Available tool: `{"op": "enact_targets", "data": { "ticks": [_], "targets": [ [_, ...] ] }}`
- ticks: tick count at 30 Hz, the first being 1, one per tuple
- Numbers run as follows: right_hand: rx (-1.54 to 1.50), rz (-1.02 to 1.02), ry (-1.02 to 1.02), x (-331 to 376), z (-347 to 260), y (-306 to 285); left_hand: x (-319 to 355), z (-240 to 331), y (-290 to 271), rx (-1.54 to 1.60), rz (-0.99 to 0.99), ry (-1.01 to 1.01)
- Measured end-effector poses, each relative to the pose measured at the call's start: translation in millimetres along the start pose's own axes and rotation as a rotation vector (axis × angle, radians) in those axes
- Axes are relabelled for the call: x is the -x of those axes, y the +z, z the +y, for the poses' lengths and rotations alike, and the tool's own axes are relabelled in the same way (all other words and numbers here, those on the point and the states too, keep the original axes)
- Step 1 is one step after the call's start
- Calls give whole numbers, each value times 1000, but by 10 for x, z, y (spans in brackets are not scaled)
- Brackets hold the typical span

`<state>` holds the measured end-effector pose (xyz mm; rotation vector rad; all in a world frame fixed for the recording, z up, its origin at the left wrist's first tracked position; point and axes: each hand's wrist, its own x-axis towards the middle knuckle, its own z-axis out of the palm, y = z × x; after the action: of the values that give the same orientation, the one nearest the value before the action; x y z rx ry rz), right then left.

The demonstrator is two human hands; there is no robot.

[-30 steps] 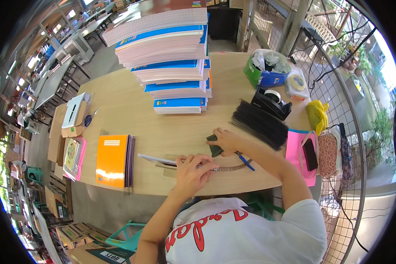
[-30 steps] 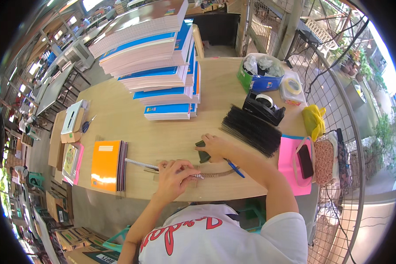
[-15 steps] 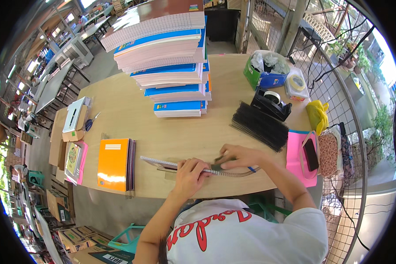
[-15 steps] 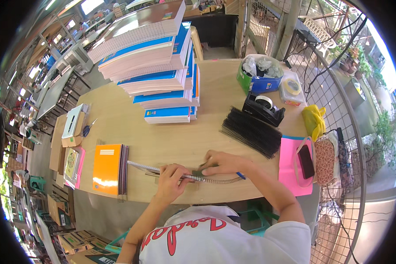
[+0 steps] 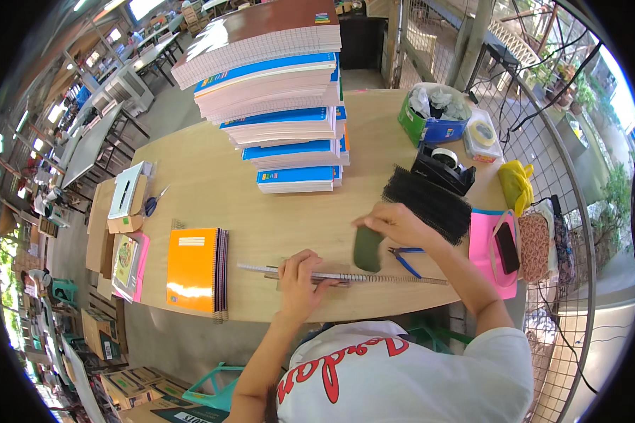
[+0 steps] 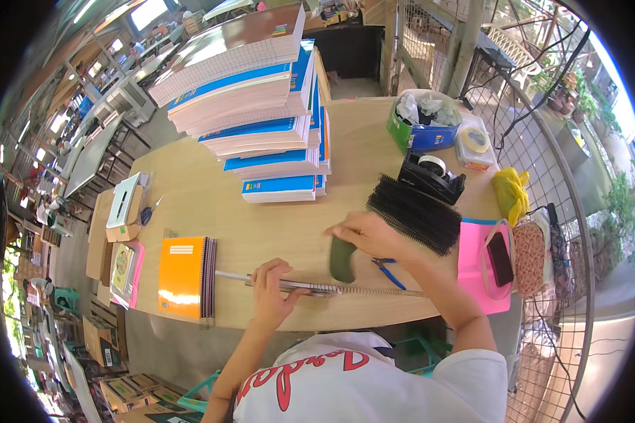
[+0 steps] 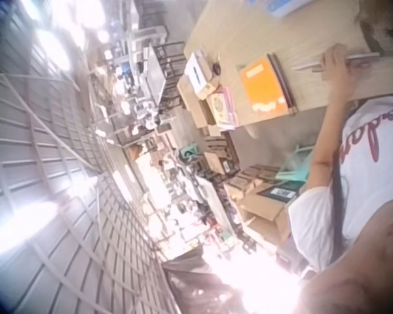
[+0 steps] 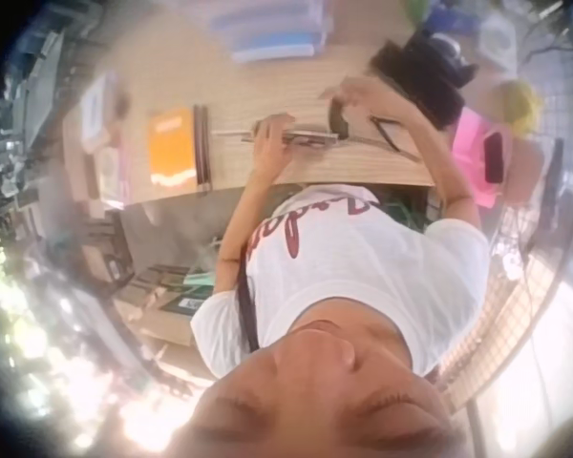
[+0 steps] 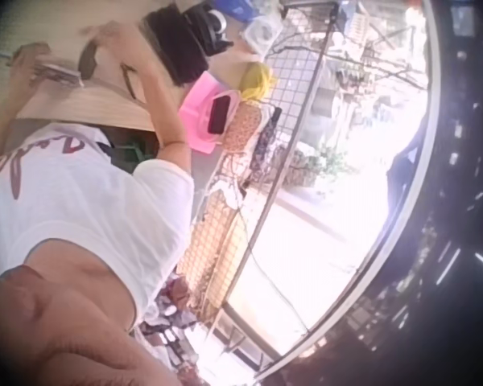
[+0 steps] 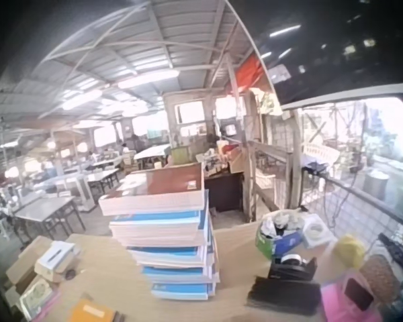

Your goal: The person takes spiral notebooks from a stack, uses a tool to cut or trim the ends of the spiral binding, and smooths the binding by hand.

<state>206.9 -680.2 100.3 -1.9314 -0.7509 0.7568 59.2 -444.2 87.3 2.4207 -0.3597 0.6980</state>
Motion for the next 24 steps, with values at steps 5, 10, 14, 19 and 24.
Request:
{"op": "enact_targets", "data": {
  "ticks": [5,10,14,19,24],
  "targets": [
    [-140,-176,-6,-6,261,476,79,-84,4,-56,-106,-28],
    [255,378,49,-198,1030,237,170,-37,-157,-119,-92,-2],
    [403,479,-5,-293,1298,13,186,-19,-164,-89,-83,15],
    [727,327,158,-331,1254,-425,188,-2,-181,-102,-72,9],
    [1173,22,-45,-478,1032,-172,141,-2,-181,-115,-71,-17]
  ]
}}
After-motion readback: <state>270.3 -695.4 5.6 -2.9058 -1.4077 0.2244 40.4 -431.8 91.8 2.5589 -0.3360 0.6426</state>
